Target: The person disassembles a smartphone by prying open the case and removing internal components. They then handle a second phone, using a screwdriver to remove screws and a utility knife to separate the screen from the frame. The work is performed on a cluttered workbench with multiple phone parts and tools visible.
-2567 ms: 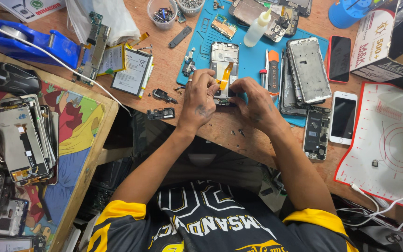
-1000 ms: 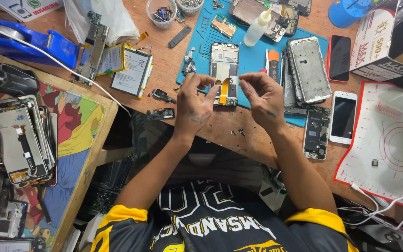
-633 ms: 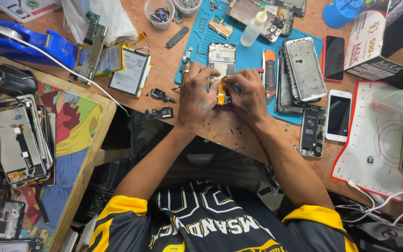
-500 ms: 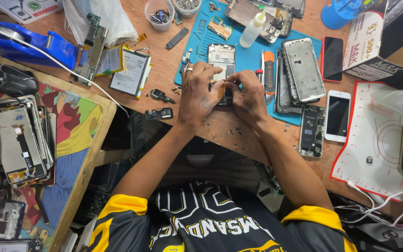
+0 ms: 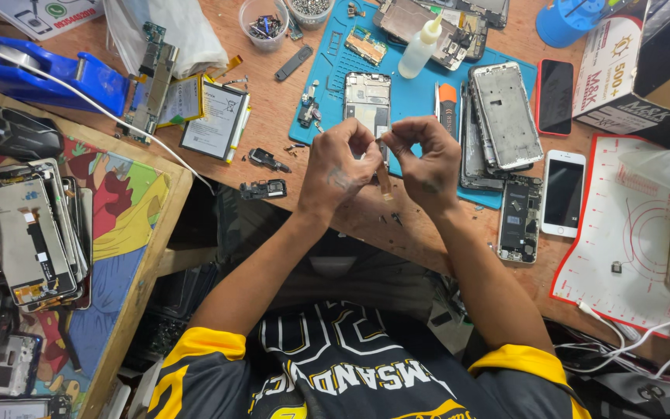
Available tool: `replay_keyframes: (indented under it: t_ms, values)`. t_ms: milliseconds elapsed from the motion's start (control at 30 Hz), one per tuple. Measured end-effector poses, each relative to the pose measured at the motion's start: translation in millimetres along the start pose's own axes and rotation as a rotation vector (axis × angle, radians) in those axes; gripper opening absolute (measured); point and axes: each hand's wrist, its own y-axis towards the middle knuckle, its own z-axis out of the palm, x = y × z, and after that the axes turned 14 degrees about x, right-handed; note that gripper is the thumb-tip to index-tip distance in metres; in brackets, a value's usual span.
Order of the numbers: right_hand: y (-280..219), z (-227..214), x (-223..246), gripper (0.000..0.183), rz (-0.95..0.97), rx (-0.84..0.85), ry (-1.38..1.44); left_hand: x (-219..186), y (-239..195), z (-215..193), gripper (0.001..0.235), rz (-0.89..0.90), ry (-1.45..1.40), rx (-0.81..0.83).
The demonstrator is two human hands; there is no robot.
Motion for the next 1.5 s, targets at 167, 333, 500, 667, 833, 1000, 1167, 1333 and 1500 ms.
replay_keyframes:
  t_ms: [167, 333, 500, 667, 833, 1000, 1167, 1333, 1500]
  values:
    - [-4, 2, 8, 0.020, -0.006, -0.040, -0.190, -1, -1, 9, 0.018, 0.085, 0.103, -0.105]
    - [-1, -8, 11, 0.021, 0.058, 0.043, 0.006, 3, 0, 17, 0.022, 0.173, 0.241, -0.171]
    - [0, -25, 16, 0.017, 0.116, 0.071, 0.445, 6, 1, 11, 0.016, 0.201, 0.364, -0.205]
    - [-5, -29, 18, 0.013, 0.128, -0.032, 0.115, 11, -8, 0, 0.012, 0.152, 0.001, -0.042]
    - [2, -35, 24, 0.019, 0.194, 0.073, -0.384, 14, -25, -26, 0.009, 0.072, -0.048, 0.012]
    - [1, -29, 30, 0.018, -0.104, 0.248, -0.443, 24, -62, -76, 0.004, 0.177, -0.258, -0.195]
    - [-3, -1, 39, 0.013, -0.170, 0.332, -0.258, 30, -115, -99, 0.011, 0.157, -0.295, -0.347]
    - [-15, 22, 41, 0.013, -0.216, 0.370, -0.267, 63, -169, -85, 0.011, -0.027, -0.092, -0.214]
    - [-23, 22, 34, 0.012, -0.213, 0.412, -0.291, 148, -234, -65, 0.015, -0.417, -0.050, -0.176]
